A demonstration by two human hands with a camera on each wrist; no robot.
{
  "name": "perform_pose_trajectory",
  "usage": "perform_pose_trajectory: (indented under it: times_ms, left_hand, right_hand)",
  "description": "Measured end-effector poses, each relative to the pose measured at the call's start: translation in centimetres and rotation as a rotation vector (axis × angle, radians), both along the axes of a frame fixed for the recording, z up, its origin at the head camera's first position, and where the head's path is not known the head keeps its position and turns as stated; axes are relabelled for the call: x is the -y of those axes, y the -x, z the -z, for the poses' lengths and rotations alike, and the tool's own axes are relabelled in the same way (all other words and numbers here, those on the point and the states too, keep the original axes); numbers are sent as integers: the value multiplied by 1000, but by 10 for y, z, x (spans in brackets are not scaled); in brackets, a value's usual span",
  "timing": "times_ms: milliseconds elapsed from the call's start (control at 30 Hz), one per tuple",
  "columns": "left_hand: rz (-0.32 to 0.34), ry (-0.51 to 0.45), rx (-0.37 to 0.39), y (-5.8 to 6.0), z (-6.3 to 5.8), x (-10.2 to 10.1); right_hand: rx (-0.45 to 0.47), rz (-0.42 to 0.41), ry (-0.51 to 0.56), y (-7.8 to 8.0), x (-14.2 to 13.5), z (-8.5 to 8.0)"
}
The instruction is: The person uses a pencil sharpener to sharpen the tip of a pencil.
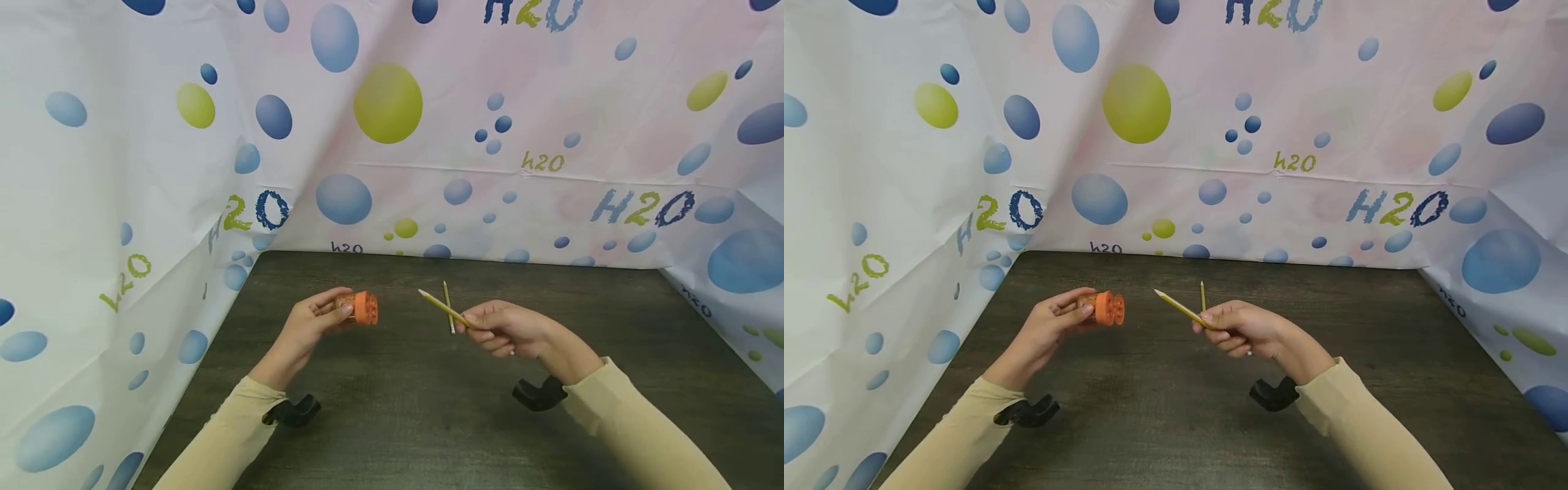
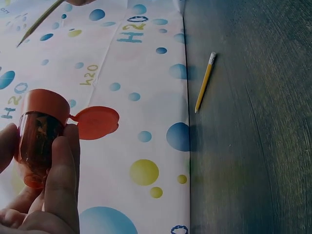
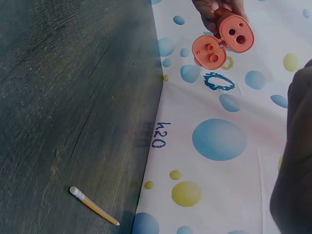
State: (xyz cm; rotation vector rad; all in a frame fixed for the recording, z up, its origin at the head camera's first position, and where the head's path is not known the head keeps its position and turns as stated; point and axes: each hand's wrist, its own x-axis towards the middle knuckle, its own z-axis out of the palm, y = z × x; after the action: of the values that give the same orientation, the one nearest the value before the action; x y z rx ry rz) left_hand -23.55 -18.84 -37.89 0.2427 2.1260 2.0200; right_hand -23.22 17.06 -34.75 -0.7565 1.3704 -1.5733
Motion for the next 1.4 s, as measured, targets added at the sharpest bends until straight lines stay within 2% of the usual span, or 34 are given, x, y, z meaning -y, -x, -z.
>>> perform_pose_trajectory:
  times_ms: [167,433,667,1167,1400]
  left_hand:
    - [-8,7,7,-2,0,4]
    - [-8,-8,8,-5,0,8]
    - [-17,-16,6,-8,-1,10]
    - [-18,-24,5,-10,-3,15]
    - [-19,-39,9,-11,-2,18]
  right_hand:
    - [7,55,49,-1,3,3]
    - [23,255,88,-2,8,4]
    - [34,315,118,3,13,2]
    - [19,452,18,15,23,2]
    - [66,516,-29,23,29,2]
